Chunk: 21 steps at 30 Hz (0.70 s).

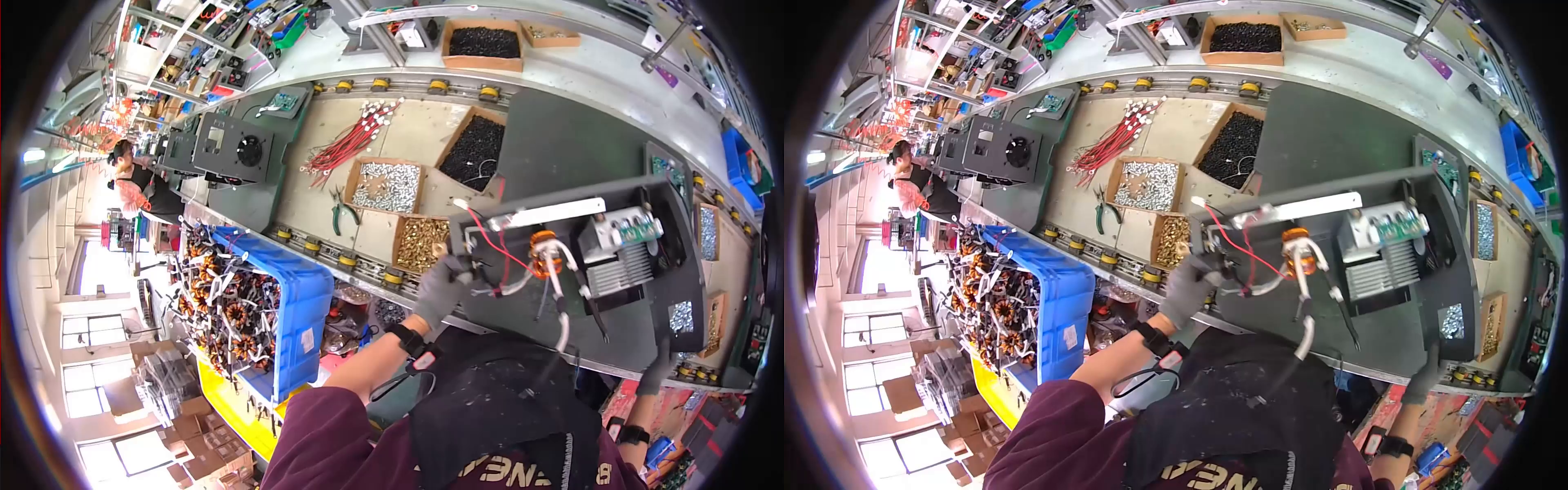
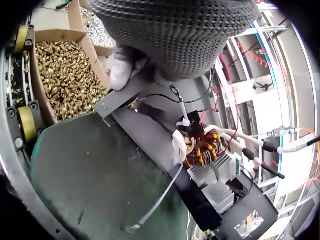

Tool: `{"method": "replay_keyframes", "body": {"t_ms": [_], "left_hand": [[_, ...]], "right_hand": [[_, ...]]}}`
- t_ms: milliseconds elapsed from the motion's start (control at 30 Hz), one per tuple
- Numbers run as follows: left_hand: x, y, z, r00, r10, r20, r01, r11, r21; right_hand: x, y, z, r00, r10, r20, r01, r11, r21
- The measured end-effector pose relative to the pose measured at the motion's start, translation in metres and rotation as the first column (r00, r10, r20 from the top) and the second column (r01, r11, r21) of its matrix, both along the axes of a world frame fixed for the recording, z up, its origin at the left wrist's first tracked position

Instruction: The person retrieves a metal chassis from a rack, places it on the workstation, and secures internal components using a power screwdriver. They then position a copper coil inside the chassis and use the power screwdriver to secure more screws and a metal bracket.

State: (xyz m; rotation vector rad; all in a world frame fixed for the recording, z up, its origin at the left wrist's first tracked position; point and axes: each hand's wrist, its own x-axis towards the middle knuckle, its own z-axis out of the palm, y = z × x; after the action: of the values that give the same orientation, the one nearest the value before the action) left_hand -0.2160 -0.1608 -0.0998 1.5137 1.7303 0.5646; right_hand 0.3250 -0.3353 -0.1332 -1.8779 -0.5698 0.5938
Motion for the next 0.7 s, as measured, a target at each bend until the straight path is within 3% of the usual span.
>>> {"method": "replay_keyframes", "body": {"t_ms": [67, 100, 133, 167, 233, 300, 367, 433, 467, 500, 600, 700], "left_hand": [[0.006, -0.005, -0.007, 0.997, -0.063, -0.038, 0.062, 0.998, -0.019], [0.01, -0.004, -0.011, 0.998, -0.064, 0.023, 0.066, 0.994, -0.092], [0.01, -0.001, -0.013, 0.994, -0.061, 0.087, 0.075, 0.984, -0.163], [0.019, 0.013, 0.014, 0.986, -0.118, 0.117, 0.124, 0.991, -0.044], [0.016, 0.049, 0.021, 0.948, -0.316, -0.033, 0.295, 0.915, -0.276], [0.003, 0.073, 0.016, 0.913, -0.367, 0.176, 0.393, 0.909, -0.142], [-0.023, 0.094, -0.008, 0.825, -0.534, -0.184, 0.527, 0.845, -0.093], [-0.039, 0.109, -0.014, 0.71, -0.581, -0.397, 0.288, 0.754, -0.59], [-0.047, 0.101, -0.021, 0.717, -0.527, -0.457, 0.233, 0.798, -0.556], [-0.055, 0.083, -0.032, 0.721, -0.472, -0.507, 0.185, 0.836, -0.516], [-0.061, 0.066, -0.057, 0.778, -0.469, -0.418, 0.273, 0.852, -0.447], [-0.07, 0.065, -0.059, 0.772, -0.517, -0.369, 0.348, 0.83, -0.436]], "right_hand": [[0.001, -0.017, 0.013, 0.995, -0.062, 0.076, 0.075, 0.98, -0.183], [-0.009, -0.021, 0.021, 0.991, -0.106, 0.081, 0.123, 0.963, -0.239], [-0.017, -0.03, 0.02, 0.999, -0.015, 0.028, 0.02, 0.982, -0.188], [-0.005, -0.042, -0.003, 0.999, -0.022, 0.037, 0.029, 0.98, -0.196], [0.025, -0.075, -0.05, 0.994, 0.044, 0.098, -0.037, 0.996, -0.075], [0.017, -0.072, -0.035, 0.993, -0.113, -0.015, 0.108, 0.976, -0.191], [0.023, -0.082, -0.033, 0.977, -0.185, -0.105, 0.15, 0.949, -0.279], [0.027, -0.095, -0.034, 0.978, -0.161, -0.133, 0.109, 0.937, -0.331], [-0.015, -0.072, 0.007, 0.981, -0.154, -0.121, 0.108, 0.942, -0.317], [-0.01, -0.086, 0.002, 0.986, -0.128, -0.104, 0.088, 0.941, -0.326], [-0.054, -0.095, 0.022, 0.986, -0.167, -0.018, 0.151, 0.929, -0.339], [-0.095, -0.107, 0.037, 0.954, -0.284, -0.093, 0.24, 0.915, -0.324]]}}
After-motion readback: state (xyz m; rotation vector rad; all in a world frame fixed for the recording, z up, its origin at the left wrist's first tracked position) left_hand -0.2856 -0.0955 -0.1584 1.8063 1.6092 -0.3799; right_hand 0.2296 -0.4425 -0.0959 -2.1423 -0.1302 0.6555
